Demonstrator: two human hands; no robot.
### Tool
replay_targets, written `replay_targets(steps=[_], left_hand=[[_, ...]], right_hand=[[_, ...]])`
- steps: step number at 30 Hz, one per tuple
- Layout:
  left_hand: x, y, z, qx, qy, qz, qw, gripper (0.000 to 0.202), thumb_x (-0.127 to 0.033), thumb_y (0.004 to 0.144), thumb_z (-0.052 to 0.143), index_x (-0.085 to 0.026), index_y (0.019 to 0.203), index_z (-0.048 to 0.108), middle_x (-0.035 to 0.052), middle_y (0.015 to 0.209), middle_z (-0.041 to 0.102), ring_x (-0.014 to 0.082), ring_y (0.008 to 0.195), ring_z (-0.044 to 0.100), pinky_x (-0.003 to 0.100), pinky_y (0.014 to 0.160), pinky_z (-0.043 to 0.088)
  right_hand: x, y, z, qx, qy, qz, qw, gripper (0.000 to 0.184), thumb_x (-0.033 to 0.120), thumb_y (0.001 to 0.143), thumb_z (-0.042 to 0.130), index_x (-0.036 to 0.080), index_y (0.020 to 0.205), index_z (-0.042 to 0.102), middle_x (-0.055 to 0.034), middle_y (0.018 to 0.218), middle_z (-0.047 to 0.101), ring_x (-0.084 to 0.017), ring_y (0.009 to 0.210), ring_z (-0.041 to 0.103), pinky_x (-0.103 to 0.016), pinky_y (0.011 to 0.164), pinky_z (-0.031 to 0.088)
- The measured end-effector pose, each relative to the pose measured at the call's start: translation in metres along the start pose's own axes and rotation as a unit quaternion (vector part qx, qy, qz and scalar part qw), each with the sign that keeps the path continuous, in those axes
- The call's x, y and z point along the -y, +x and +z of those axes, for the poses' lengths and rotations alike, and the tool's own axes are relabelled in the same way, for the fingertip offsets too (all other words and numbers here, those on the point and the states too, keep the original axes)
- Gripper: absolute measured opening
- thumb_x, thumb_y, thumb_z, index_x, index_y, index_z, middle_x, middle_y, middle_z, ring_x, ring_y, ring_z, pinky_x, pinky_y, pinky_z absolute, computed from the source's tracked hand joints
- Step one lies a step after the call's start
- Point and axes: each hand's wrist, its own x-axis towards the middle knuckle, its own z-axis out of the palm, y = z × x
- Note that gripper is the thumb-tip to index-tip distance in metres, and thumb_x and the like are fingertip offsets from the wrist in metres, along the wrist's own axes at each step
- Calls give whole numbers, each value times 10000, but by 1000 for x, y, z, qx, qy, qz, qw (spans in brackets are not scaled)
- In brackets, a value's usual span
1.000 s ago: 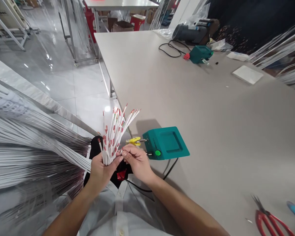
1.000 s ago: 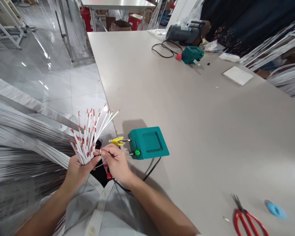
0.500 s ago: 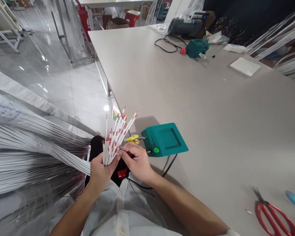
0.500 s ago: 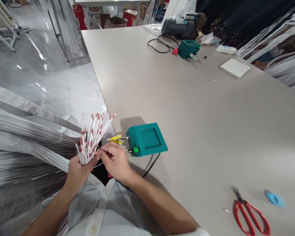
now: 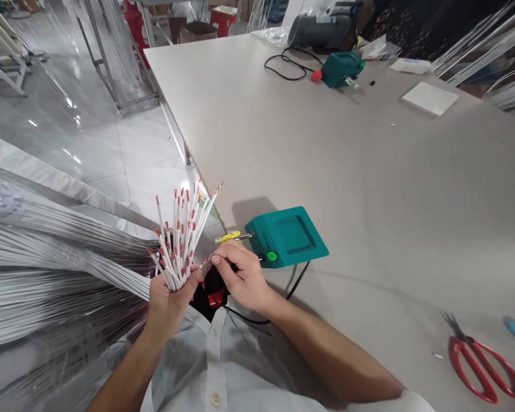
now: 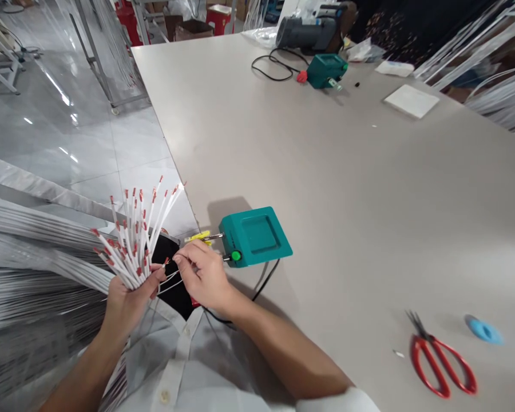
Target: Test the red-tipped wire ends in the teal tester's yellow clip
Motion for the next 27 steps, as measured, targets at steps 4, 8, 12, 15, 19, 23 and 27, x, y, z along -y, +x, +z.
replay_targets(steps=[4, 8, 12, 15, 19, 23, 27], left_hand=[[2, 2, -5, 22, 23, 8, 999, 168, -303, 645, 701, -148, 708, 682, -14, 545, 567, 79, 445, 432, 204, 416, 361], [2, 3, -11, 86, 47, 26, 995, 153, -300, 645, 701, -168, 723, 693, -22, 487, 528, 96, 422, 431, 221, 408, 342], [0, 2, -19, 142, 30, 11, 989, 131, -269, 628, 719, -172, 705, 676, -32, 476, 509, 87, 410, 416, 216, 400, 324], [0, 0, -25, 156, -19, -8, 988, 121, -265, 640, 710, -169, 683, 650, -37, 481, 502, 78, 426, 413, 208, 416, 326], [1, -2, -29, 168, -117, -9, 979, 119, -256, 640, 705, -171, 683, 634, -29, 498, 530, 80, 444, 436, 202, 422, 334], [0, 1, -26, 149, -183, -5, 972, 147, -277, 611, 718, -166, 655, 632, -17, 534, 570, 67, 434, 438, 187, 397, 319], [1, 5, -21, 130, -218, -6, 967, 167, -293, 583, 725, -166, 608, 620, -26, 508, 565, 61, 408, 441, 179, 375, 323]], right_hand=[[8, 7, -11, 9, 20, -41, 999, 145, 149, 818, 511, 190, 851, 646, -62, 829, 610, -143, 786, 578, -278, 708, 483], [14, 18, -26, 167, 23, -79, 982, 134, 197, 812, 543, 228, 810, 674, -41, 837, 628, -132, 775, 599, -251, 692, 492], [20, 32, -36, 278, 34, -126, 952, 138, 183, 808, 545, 224, 755, 666, -19, 779, 659, -119, 727, 612, -220, 655, 490], [23, 37, -33, 298, 112, -95, 943, 117, 188, 790, 562, 206, 721, 655, -16, 768, 636, -107, 697, 597, -212, 622, 490], [20, 27, -7, 238, 361, 75, 899, 76, 237, 719, 648, 169, 689, 637, -9, 759, 579, -92, 637, 557, -209, 538, 474], [18, 10, 24, 144, 527, 222, 808, 128, 276, 665, 710, 166, 672, 644, 12, 725, 566, -43, 484, 465, -162, 382, 323], [25, 3, 38, 93, 589, 291, 748, 198, 315, 614, 752, 160, 619, 629, 31, 604, 531, -43, 450, 447, -168, 375, 256]])
